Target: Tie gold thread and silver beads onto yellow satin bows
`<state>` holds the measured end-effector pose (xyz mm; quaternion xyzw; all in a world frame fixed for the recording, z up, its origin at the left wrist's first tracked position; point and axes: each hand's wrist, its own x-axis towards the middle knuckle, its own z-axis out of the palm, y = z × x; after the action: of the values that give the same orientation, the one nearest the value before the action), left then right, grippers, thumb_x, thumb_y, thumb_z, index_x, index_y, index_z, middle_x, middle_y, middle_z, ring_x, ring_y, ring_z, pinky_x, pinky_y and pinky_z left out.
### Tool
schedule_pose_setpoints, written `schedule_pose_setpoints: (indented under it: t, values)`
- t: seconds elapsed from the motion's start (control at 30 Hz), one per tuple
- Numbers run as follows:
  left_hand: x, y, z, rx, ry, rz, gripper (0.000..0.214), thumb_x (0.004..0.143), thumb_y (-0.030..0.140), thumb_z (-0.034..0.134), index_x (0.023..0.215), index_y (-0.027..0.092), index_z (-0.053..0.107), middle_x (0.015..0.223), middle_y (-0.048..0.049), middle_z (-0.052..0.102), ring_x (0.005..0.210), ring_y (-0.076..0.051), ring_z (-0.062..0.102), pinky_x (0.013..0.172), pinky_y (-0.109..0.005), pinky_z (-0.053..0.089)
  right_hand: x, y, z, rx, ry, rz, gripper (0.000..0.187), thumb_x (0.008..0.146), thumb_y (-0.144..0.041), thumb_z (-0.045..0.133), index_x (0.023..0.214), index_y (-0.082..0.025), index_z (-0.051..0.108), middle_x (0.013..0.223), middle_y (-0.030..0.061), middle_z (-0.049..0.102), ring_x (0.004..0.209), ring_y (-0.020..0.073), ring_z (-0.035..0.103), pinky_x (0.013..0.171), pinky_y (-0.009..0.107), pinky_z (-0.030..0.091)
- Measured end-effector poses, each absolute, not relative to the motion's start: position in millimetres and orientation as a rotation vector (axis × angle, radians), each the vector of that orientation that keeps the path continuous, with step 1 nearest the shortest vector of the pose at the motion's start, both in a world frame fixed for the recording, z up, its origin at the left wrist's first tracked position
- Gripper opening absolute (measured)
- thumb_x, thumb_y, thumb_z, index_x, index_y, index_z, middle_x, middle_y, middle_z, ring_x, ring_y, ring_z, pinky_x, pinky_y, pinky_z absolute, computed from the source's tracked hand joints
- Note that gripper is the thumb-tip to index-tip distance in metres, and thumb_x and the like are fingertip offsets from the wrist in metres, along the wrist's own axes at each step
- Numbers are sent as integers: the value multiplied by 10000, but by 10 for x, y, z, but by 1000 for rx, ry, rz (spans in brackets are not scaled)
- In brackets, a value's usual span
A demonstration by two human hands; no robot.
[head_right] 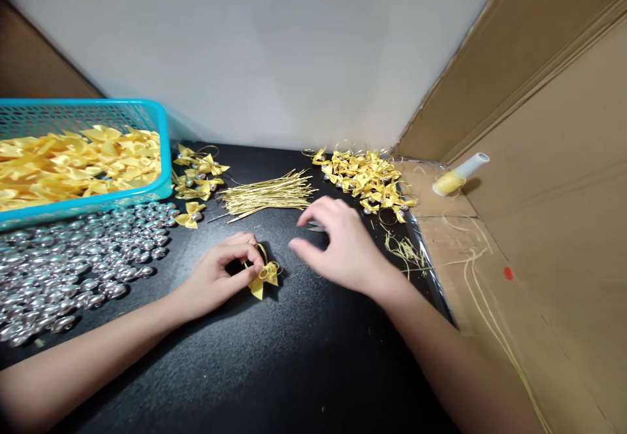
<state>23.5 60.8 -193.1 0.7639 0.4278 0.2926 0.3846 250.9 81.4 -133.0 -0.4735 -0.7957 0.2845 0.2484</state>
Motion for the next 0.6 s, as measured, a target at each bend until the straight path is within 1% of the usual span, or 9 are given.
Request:
schedule_pose_setpoints:
  t: [0.03,0.07,0.1,0.13,0.17,0.2,0.3,0.43,0.6]
  values:
    - [234,606,-1930,1939,1084,749,195,825,211,528,646,184,599,682,14,577,727,-154,501,730,-304,346,2426,754,-1386,-1205,-2250,755,186,769,-311,705,893,-198,625,996,38,665,953,188,582,868,348,400]
    - [233,604,-1928,1936,1081,751,196,826,220,535,645,184,602,679,13,578,725,-155,501,725,-303,346,2352,700,-1441,-1116,-2331,769,211,755,-333,728,889,-200,635,975,23,681,940,185,590,883,354,384]
    - [232,601,-1926,1936,1079,753,198,826,226,540,644,185,606,676,13,579,724,-155,501,723,-303,345,2292,657,-1493,-1061,-2385,754,178,770,-326,720,869,-201,641,927,8,698,918,180,599,905,365,361]
    - [231,598,-1924,1940,1080,753,197,825,227,543,644,186,608,674,13,579,724,-156,501,725,-305,343,2249,628,-1537,-1042,-2399,727,102,811,-286,682,841,-197,643,878,-3,709,886,169,606,920,369,342]
    - [232,595,-1921,1947,1082,749,194,824,221,544,645,186,611,671,14,577,724,-155,501,730,-306,341,2224,615,-1569,-1037,-2403,717,62,837,-249,651,810,-193,644,828,-12,714,845,157,610,915,364,336]
    - [232,593,-1919,1956,1084,742,191,821,210,542,644,187,612,667,17,574,722,-153,501,735,-307,339,2216,617,-1587,-1045,-2403,721,73,853,-209,623,786,-190,645,791,-18,715,811,147,609,903,355,335]
    - [237,590,-1919,1980,1087,723,193,807,177,532,624,185,592,662,23,566,718,-147,497,739,-306,334,2280,685,-1545,-1091,-2465,820,97,844,-149,608,764,-184,650,752,-21,705,756,134,599,847,324,345]
    - [239,595,-1940,1989,1094,729,185,786,157,523,609,185,570,661,26,569,714,-145,492,742,-307,335,2499,811,-1351,-1260,-2591,803,126,831,-125,591,740,-185,654,723,-19,677,736,131,591,809,308,347]
    - [232,597,-1970,1989,1102,733,168,765,143,520,610,185,566,659,29,564,712,-144,489,753,-312,344,2850,935,-1104,-1644,-2581,562,163,833,-130,535,762,-195,666,712,-6,667,643,122,564,680,268,362]
